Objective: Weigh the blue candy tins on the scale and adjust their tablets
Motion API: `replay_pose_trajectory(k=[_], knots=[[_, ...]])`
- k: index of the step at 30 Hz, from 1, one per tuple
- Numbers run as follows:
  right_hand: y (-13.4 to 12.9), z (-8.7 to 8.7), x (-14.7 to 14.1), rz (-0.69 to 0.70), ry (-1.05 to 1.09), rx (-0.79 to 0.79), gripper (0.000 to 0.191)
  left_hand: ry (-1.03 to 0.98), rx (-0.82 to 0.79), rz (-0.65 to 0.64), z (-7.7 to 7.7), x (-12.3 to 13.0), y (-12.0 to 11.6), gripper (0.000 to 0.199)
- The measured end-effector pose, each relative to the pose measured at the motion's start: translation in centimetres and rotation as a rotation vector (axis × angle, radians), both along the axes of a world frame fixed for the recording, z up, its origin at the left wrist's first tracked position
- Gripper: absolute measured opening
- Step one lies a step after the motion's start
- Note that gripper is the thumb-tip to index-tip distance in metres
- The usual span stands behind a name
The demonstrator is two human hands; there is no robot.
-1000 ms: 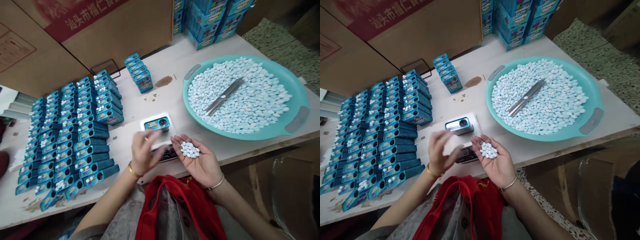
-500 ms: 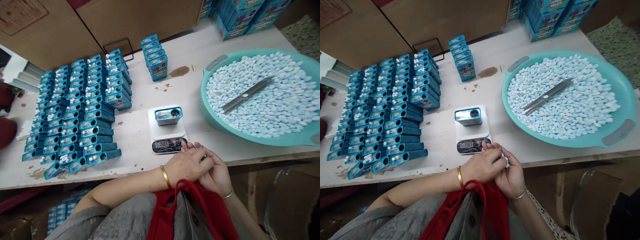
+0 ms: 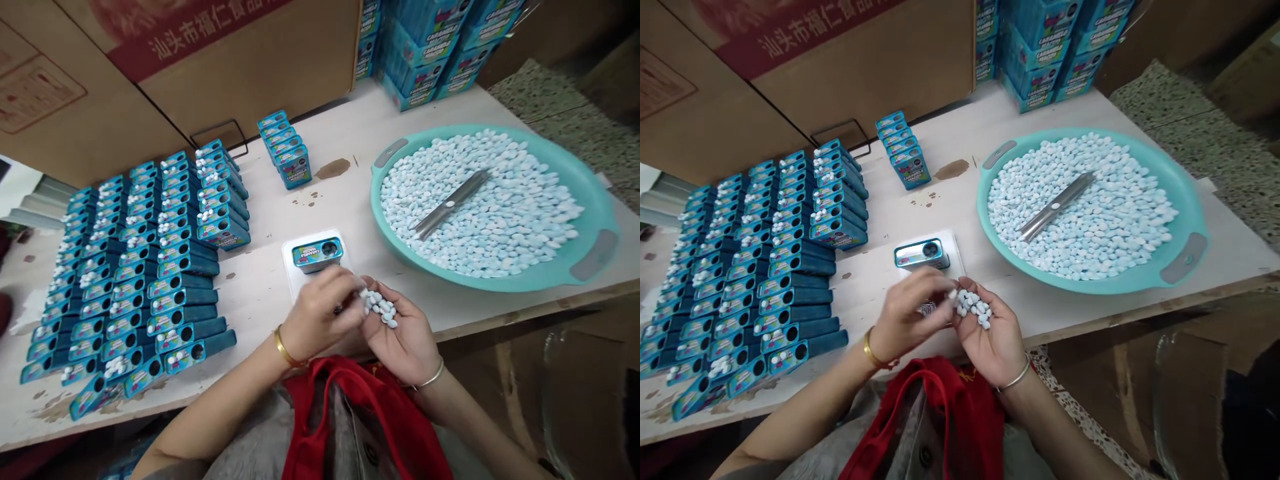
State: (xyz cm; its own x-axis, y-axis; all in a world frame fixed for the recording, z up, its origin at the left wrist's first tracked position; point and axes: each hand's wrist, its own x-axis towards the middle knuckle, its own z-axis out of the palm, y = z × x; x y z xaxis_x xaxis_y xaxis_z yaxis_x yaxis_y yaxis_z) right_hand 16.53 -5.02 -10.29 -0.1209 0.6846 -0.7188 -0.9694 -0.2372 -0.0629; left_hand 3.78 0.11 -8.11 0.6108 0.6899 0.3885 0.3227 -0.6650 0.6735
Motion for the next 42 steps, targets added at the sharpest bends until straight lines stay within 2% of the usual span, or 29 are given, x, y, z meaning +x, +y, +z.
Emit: replay_pose_trajectory(k=[4, 8, 10, 13, 15, 19, 21, 24, 30, 35, 40, 42], knots=[[0.6, 0.5, -0.3, -0.011, -0.005, 0.031, 0.032, 0.067, 0.106, 0.148, 1.6, -0.9, 3.5, 0.006], [0.4, 0.6, 0.0, -0.011, -0.019, 0.018, 0.030, 0.230, 0.118, 0.130, 2.2, -1.6, 4.7, 0.013], [0.2, 0.6, 0.3, -0.002, -0.030, 0.015, 0.031, 0.244, 0.122, 0.107, 2.5, -1.5, 3.9, 0.017], [-0.1, 0.4, 0.7, 0.029, -0.052, -0.034, 0.033, 0.293, 0.119, -0.041, 2.1, -0.3, 1.1, 0.021], [-0.6, 0.1, 0.9, 0.060, -0.054, -0.074, 0.035, 0.407, 0.151, -0.144, 0.9, 1.0, -1.1, 0.025], [-2.0, -0.7, 1.4, 0.086, -0.046, -0.145, 0.037, 0.599, 0.223, -0.188, -2.3, 3.2, -4.3, 0.023], [-2.9, -1.1, 1.6, 0.098, -0.049, -0.186, 0.037, 0.585, 0.228, -0.209, -3.4, 3.6, -5.0, 0.021], [-4.0, -1.8, 1.9, 0.123, -0.061, -0.174, 0.034, 0.514, 0.261, -0.197, -4.1, 3.5, -5.3, 0.018], [-4.7, -2.8, 1.8, 0.169, -0.079, -0.064, 0.025, 0.403, 0.220, -0.107, -3.9, 3.0, -5.5, 0.020], [-4.6, -2.9, 1.3, 0.198, -0.078, 0.000, 0.019, 0.341, 0.177, -0.116, -3.9, 2.8, -5.5, 0.020], [-3.5, -2.3, 0.8, 0.153, 0.007, -0.003, 0.021, 0.232, 0.027, -0.181, -2.6, 1.9, -4.0, 0.018], [-2.8, -1.9, 0.6, 0.091, 0.020, -0.002, 0.021, 0.120, -0.023, -0.139, -1.4, 1.3, -2.4, 0.013]])
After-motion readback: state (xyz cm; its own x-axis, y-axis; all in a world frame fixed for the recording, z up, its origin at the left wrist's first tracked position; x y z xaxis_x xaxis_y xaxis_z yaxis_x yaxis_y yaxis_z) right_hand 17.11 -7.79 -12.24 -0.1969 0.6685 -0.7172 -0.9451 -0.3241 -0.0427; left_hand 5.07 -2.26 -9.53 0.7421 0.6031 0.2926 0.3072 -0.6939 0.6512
